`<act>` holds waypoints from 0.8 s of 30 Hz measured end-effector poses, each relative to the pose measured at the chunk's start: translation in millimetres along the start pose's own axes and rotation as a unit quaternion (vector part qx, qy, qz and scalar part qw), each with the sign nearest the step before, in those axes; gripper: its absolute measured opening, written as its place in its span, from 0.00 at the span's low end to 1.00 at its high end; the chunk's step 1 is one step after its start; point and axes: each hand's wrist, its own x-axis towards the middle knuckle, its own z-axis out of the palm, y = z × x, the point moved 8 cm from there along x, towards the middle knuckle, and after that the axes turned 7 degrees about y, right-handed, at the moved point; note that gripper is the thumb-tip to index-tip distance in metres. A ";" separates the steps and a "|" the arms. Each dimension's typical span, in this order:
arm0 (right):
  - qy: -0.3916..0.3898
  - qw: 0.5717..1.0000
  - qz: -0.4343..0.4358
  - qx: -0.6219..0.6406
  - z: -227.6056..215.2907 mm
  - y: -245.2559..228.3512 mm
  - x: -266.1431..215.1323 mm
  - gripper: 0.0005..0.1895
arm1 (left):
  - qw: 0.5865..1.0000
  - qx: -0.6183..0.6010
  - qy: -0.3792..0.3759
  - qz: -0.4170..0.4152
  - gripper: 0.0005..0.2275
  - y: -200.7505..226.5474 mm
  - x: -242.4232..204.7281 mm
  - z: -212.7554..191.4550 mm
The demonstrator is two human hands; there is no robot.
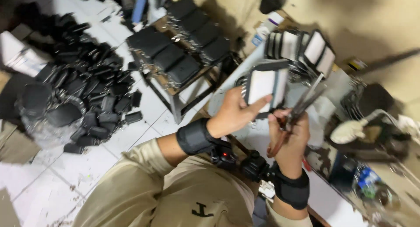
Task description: Trimming excess material and loose threads from leather pouches using scissors
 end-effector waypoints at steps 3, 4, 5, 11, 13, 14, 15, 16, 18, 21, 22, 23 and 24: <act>0.015 0.997 0.063 0.041 -5.7 -6.7 -2.6 0.12 | 0.997 0.059 0.013 -0.057 0.16 8.0 0.5 -4.9; 0.032 0.997 0.066 0.032 -10.1 -12.7 -0.4 0.12 | 0.997 0.057 -0.006 -0.060 0.16 19.2 1.3 4.0; 0.035 0.995 0.074 0.059 -10.6 -18.2 1.9 0.13 | 0.994 0.079 0.001 -0.073 0.16 28.5 2.7 7.1; 0.047 0.995 0.048 0.072 -16.9 -38.9 8.8 0.15 | 0.982 0.123 -0.008 -0.141 0.14 40.0 -1.4 6.3; 0.040 0.997 0.019 0.058 -12.5 -46.8 8.0 0.15 | 0.992 0.080 -0.018 -0.095 0.10 50.9 -3.2 8.2; 0.039 0.998 0.010 0.044 -10.1 -48.1 6.4 0.15 | 0.992 0.087 -0.023 -0.088 0.11 42.3 -3.5 6.0; 0.037 0.999 0.002 0.030 -7.5 -49.4 5.3 0.15 | 0.992 0.094 -0.026 -0.081 0.11 33.7 -3.8 3.6; 0.038 0.999 0.002 0.029 -8.4 -50.5 3.9 0.15 | 0.992 0.094 -0.027 -0.081 0.11 24.3 -3.5 1.6; 0.049 0.998 -0.014 -0.029 -11.1 -55.0 1.1 0.16 | 0.993 0.100 -0.031 -0.060 0.12 9.0 -2.9 -2.9; 0.061 0.993 -0.039 -0.097 -11.0 -52.9 -2.9 0.15 | 0.997 0.073 -0.031 -0.024 0.13 29.4 -8.3 5.5; 0.061 0.993 -0.039 -0.097 -8.8 -54.7 -4.0 0.15 | 0.997 0.072 -0.032 -0.024 0.13 24.5 -9.2 5.2; 0.076 0.987 -0.046 -0.130 -8.7 -57.6 -5.2 0.14 | 0.997 0.065 -0.034 -0.013 0.12 21.5 -10.2 5.6; 0.090 0.981 -0.053 -0.164 -8.6 -60.6 -6.4 0.14 | 0.998 0.057 -0.037 -0.003 0.11 18.4 -11.1 6.0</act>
